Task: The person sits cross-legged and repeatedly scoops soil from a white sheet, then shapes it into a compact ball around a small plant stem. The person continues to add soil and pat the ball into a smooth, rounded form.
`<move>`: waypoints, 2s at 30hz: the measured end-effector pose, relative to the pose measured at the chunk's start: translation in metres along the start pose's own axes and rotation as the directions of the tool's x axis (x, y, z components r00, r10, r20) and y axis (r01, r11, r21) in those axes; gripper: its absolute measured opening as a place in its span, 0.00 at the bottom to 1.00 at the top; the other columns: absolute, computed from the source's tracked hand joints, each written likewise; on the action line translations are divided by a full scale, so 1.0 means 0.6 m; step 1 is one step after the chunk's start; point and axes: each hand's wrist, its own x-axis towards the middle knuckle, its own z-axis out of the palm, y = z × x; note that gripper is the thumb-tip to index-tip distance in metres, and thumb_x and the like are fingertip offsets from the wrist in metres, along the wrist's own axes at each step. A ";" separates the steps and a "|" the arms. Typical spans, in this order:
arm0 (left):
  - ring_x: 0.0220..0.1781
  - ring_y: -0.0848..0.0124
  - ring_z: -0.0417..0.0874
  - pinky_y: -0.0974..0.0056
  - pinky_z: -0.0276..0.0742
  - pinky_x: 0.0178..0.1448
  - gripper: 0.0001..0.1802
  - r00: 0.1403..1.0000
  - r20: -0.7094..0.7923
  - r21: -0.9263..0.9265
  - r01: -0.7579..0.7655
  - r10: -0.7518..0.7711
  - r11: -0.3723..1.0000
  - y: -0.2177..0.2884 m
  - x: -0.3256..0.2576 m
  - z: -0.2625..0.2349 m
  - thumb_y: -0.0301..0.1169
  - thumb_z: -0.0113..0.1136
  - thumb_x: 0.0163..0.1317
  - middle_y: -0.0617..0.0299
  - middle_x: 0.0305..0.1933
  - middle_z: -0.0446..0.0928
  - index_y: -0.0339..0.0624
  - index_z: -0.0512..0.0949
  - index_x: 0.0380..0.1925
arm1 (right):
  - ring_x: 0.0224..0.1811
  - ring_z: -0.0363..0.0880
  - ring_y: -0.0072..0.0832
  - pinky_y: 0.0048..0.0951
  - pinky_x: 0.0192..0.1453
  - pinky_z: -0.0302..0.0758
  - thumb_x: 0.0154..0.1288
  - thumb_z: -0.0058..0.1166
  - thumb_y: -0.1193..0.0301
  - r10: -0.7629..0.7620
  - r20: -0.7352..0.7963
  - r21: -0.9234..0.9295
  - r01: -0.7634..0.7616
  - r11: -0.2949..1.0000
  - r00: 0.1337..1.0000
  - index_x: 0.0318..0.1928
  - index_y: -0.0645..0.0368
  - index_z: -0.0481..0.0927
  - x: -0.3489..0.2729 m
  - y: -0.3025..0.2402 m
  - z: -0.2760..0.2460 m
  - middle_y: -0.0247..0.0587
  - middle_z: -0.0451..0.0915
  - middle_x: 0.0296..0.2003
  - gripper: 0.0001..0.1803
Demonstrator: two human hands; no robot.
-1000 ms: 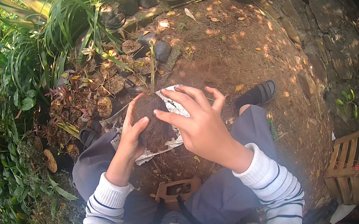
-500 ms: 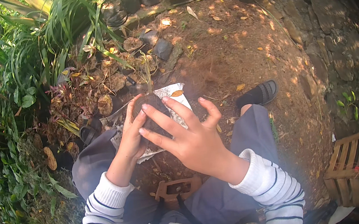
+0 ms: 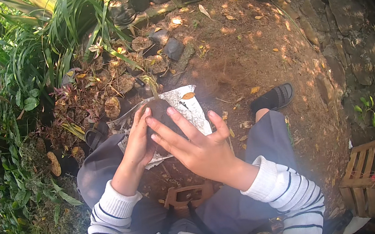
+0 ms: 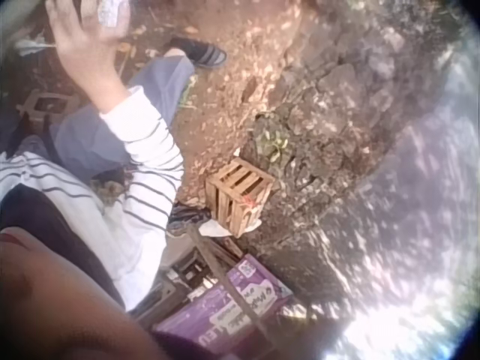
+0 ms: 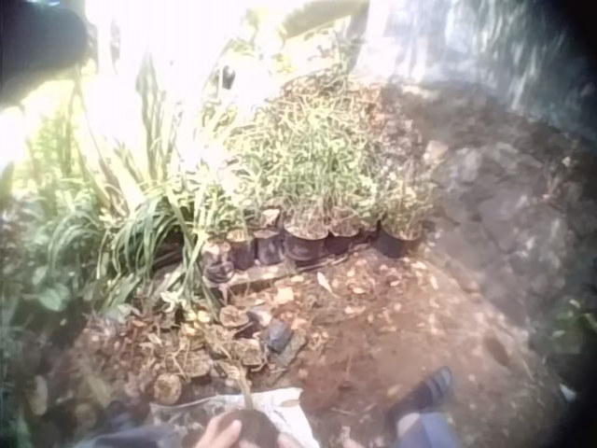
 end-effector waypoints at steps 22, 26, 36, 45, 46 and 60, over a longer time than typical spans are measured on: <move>0.55 0.64 0.83 0.60 0.87 0.48 0.29 0.988 -0.040 -0.032 0.146 -0.147 0.989 -0.021 0.001 -0.010 0.41 0.54 0.74 0.53 0.58 0.74 0.47 0.55 0.68 | 0.72 0.62 0.38 0.58 0.65 0.52 0.55 0.56 0.74 0.117 0.291 0.337 -0.216 0.916 0.950 0.52 0.28 0.84 0.013 -0.001 -0.005 0.30 0.66 0.72 0.26; 0.57 0.62 0.82 0.57 0.86 0.52 0.26 0.986 0.086 -0.071 0.151 -0.145 0.986 -0.023 0.009 -0.020 0.40 0.52 0.74 0.53 0.60 0.72 0.48 0.58 0.67 | 0.71 0.63 0.42 0.58 0.64 0.53 0.53 0.53 0.80 0.189 0.319 0.373 -0.306 0.876 0.929 0.52 0.30 0.85 0.022 0.020 -0.016 0.33 0.65 0.72 0.30; 0.61 0.60 0.79 0.54 0.81 0.62 0.37 0.980 0.188 -0.102 0.080 -0.060 0.992 -0.002 -0.017 0.003 0.25 0.61 0.63 0.49 0.62 0.71 0.44 0.55 0.70 | 0.68 0.67 0.41 0.50 0.65 0.53 0.57 0.53 0.80 0.257 0.296 0.358 -0.356 0.863 0.920 0.51 0.35 0.86 0.022 0.045 -0.020 0.34 0.71 0.68 0.26; 0.68 0.57 0.72 0.50 0.76 0.67 0.35 0.984 0.177 0.030 0.021 -0.027 0.999 -0.005 -0.014 0.001 0.33 0.58 0.67 0.52 0.68 0.66 0.50 0.57 0.72 | 0.70 0.65 0.37 0.58 0.64 0.52 0.55 0.56 0.76 0.188 0.230 0.347 -0.261 0.901 0.955 0.51 0.36 0.84 0.015 0.027 -0.044 0.29 0.70 0.69 0.24; 0.67 0.57 0.73 0.51 0.78 0.65 0.34 0.985 0.171 0.052 0.028 -0.036 0.998 -0.002 -0.018 0.003 0.33 0.56 0.69 0.51 0.67 0.67 0.51 0.56 0.72 | 0.70 0.65 0.36 0.58 0.64 0.52 0.56 0.56 0.74 0.167 0.224 0.313 -0.233 0.921 0.960 0.51 0.36 0.84 0.012 0.021 -0.045 0.28 0.69 0.70 0.23; 0.59 0.58 0.81 0.54 0.87 0.55 0.31 0.991 0.135 -0.083 0.028 -0.017 0.996 -0.008 -0.006 0.003 0.30 0.57 0.70 0.48 0.61 0.72 0.48 0.56 0.69 | 0.73 0.61 0.30 0.58 0.66 0.49 0.61 0.55 0.63 0.055 0.185 0.329 -0.114 0.937 0.981 0.50 0.25 0.84 -0.008 0.018 -0.028 0.19 0.67 0.71 0.18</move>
